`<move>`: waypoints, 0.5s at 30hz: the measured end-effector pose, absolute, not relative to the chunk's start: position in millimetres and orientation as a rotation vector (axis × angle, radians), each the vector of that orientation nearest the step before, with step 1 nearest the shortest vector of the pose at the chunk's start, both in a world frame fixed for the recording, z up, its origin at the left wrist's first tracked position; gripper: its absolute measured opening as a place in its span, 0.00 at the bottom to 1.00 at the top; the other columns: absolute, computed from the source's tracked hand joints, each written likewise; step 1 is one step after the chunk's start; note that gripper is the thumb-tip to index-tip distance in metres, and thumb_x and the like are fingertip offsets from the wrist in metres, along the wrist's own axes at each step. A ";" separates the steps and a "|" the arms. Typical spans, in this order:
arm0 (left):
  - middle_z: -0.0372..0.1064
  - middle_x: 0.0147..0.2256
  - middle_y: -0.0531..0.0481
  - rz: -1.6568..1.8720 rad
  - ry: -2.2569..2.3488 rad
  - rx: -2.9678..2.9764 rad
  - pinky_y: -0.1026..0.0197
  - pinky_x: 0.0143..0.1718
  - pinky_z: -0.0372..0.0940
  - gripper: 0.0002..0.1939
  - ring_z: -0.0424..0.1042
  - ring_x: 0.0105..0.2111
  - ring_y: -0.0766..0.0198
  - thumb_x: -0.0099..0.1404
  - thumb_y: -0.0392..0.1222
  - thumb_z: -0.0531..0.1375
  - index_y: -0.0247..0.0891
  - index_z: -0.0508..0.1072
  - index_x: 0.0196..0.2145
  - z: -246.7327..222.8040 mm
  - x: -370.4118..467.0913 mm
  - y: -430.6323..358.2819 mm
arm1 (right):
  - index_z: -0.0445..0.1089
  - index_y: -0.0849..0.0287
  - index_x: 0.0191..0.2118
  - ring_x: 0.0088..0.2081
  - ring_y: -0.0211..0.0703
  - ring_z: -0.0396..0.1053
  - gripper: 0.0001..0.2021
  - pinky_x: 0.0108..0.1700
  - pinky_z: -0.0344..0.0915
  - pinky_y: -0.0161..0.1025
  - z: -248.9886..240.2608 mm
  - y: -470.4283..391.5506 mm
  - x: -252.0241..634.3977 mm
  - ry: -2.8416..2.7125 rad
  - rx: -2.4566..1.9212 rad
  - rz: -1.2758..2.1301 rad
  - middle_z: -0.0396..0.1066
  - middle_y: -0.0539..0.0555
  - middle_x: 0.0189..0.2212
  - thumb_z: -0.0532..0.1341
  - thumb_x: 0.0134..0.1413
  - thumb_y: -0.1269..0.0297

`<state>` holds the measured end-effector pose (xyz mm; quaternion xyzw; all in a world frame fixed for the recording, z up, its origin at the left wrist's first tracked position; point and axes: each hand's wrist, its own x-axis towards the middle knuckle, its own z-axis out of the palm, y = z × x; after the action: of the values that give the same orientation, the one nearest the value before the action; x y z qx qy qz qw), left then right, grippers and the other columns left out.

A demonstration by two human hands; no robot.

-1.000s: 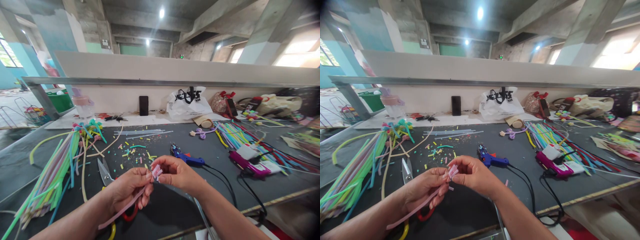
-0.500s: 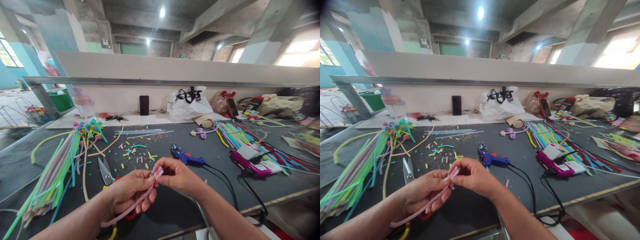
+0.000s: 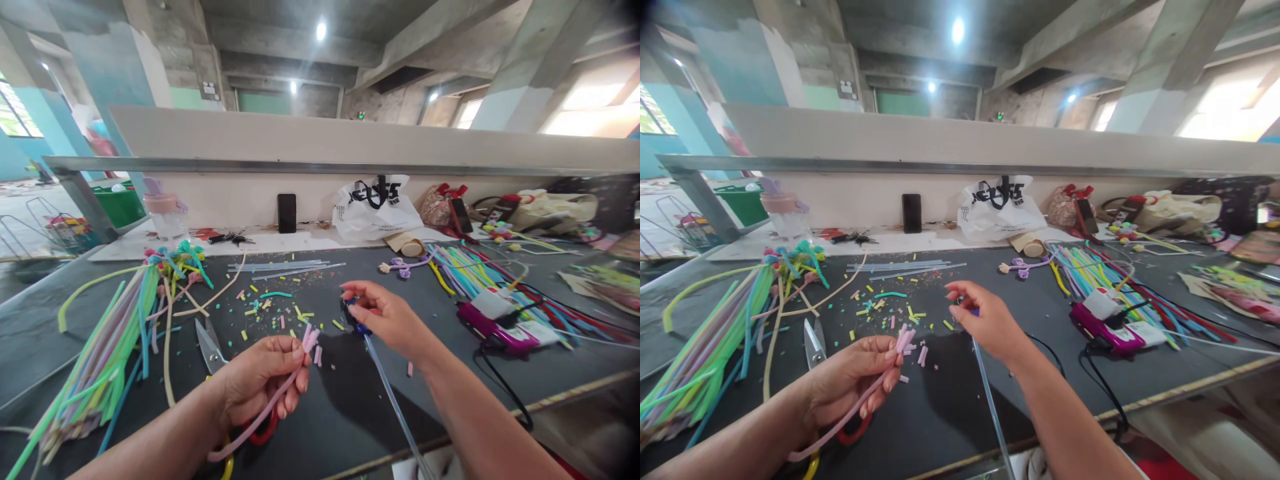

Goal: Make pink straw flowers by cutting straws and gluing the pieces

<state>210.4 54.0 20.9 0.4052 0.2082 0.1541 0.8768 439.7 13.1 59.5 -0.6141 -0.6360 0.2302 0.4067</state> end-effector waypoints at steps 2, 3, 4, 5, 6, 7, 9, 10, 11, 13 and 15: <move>0.66 0.21 0.51 0.339 0.441 0.835 0.74 0.10 0.56 0.06 0.64 0.13 0.73 0.60 0.39 0.56 0.33 0.66 0.30 21.3 210.1 55.8 | 0.64 0.59 0.48 0.37 0.42 0.66 0.18 0.42 0.62 0.41 59.4 14.2 458.4 -1.639 -1.831 0.383 0.68 0.56 0.41 0.54 0.49 0.69; 0.66 0.20 0.52 0.351 0.445 0.830 0.74 0.09 0.54 0.05 0.63 0.12 0.74 0.60 0.39 0.56 0.34 0.66 0.29 21.0 210.0 56.7 | 0.63 0.59 0.49 0.40 0.44 0.66 0.19 0.44 0.61 0.43 58.1 13.8 465.8 -1.677 -1.959 0.316 0.68 0.57 0.43 0.53 0.48 0.71; 0.66 0.20 0.52 0.368 0.449 0.824 0.74 0.09 0.53 0.06 0.61 0.12 0.75 0.60 0.39 0.56 0.34 0.65 0.29 20.3 210.0 57.5 | 0.63 0.59 0.50 0.44 0.47 0.65 0.22 0.47 0.60 0.46 56.1 12.7 471.4 -1.724 -2.073 0.268 0.66 0.58 0.47 0.53 0.46 0.72; 0.66 0.20 0.53 0.387 0.454 0.819 0.75 0.09 0.52 0.06 0.60 0.11 0.76 0.60 0.39 0.57 0.34 0.65 0.28 19.5 210.1 58.4 | 0.62 0.59 0.51 0.48 0.50 0.62 0.24 0.49 0.58 0.48 53.7 11.3 475.1 -1.782 -2.164 0.241 0.64 0.59 0.50 0.52 0.44 0.74; 0.65 0.20 0.53 0.408 0.460 0.812 0.75 0.09 0.52 0.06 0.59 0.11 0.76 0.60 0.39 0.57 0.34 0.64 0.28 18.5 210.1 59.1 | 0.60 0.58 0.53 0.52 0.52 0.59 0.27 0.51 0.56 0.50 51.3 9.7 477.1 -1.848 -2.230 0.234 0.61 0.58 0.53 0.52 0.42 0.75; 0.65 0.20 0.53 0.427 0.467 0.806 0.74 0.10 0.52 0.07 0.59 0.11 0.77 0.60 0.39 0.57 0.34 0.64 0.27 17.4 210.1 59.9 | 0.58 0.57 0.55 0.55 0.53 0.55 0.30 0.52 0.54 0.52 48.9 8.2 477.4 -1.914 -2.278 0.242 0.58 0.57 0.56 0.52 0.41 0.76; 0.65 0.20 0.53 0.451 0.483 0.791 0.75 0.11 0.52 0.07 0.58 0.11 0.77 0.60 0.39 0.57 0.34 0.64 0.27 15.8 210.2 61.4 | 0.54 0.56 0.58 0.58 0.54 0.51 0.36 0.53 0.52 0.53 44.3 6.6 475.2 -2.023 -2.342 0.267 0.52 0.56 0.59 0.52 0.37 0.77; 0.65 0.20 0.54 0.454 0.489 0.787 0.75 0.11 0.51 0.07 0.58 0.11 0.78 0.60 0.39 0.57 0.34 0.64 0.27 15.2 210.3 62.1 | 0.52 0.55 0.59 0.58 0.54 0.50 0.38 0.53 0.52 0.53 42.1 6.8 473.6 -2.048 -2.372 0.258 0.51 0.55 0.60 0.53 0.36 0.77; 0.65 0.20 0.54 0.455 0.491 0.787 0.75 0.11 0.51 0.06 0.58 0.11 0.77 0.60 0.38 0.57 0.34 0.64 0.27 14.9 210.4 62.6 | 0.51 0.55 0.60 0.58 0.55 0.50 0.39 0.52 0.53 0.53 39.9 7.8 472.2 -2.045 -2.409 0.232 0.50 0.55 0.61 0.54 0.35 0.78; 0.65 0.20 0.53 0.453 0.490 0.794 0.75 0.11 0.50 0.06 0.58 0.11 0.77 0.60 0.38 0.57 0.34 0.64 0.28 14.8 210.6 63.4 | 0.50 0.56 0.60 0.56 0.58 0.53 0.40 0.50 0.54 0.55 35.4 11.2 470.7 -1.978 -2.480 0.159 0.52 0.58 0.60 0.54 0.34 0.79; 0.65 0.20 0.53 0.458 0.479 0.809 0.74 0.11 0.50 0.06 0.58 0.11 0.77 0.60 0.39 0.57 0.34 0.65 0.28 15.1 210.7 63.4 | 0.52 0.60 0.59 0.53 0.62 0.57 0.38 0.47 0.54 0.57 31.2 15.7 470.7 -1.893 -2.518 0.095 0.56 0.63 0.56 0.54 0.36 0.79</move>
<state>210.7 63.4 15.1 0.3865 0.2289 0.2188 0.8662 470.7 15.7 31.2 -0.7989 -0.6006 0.0302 -0.0048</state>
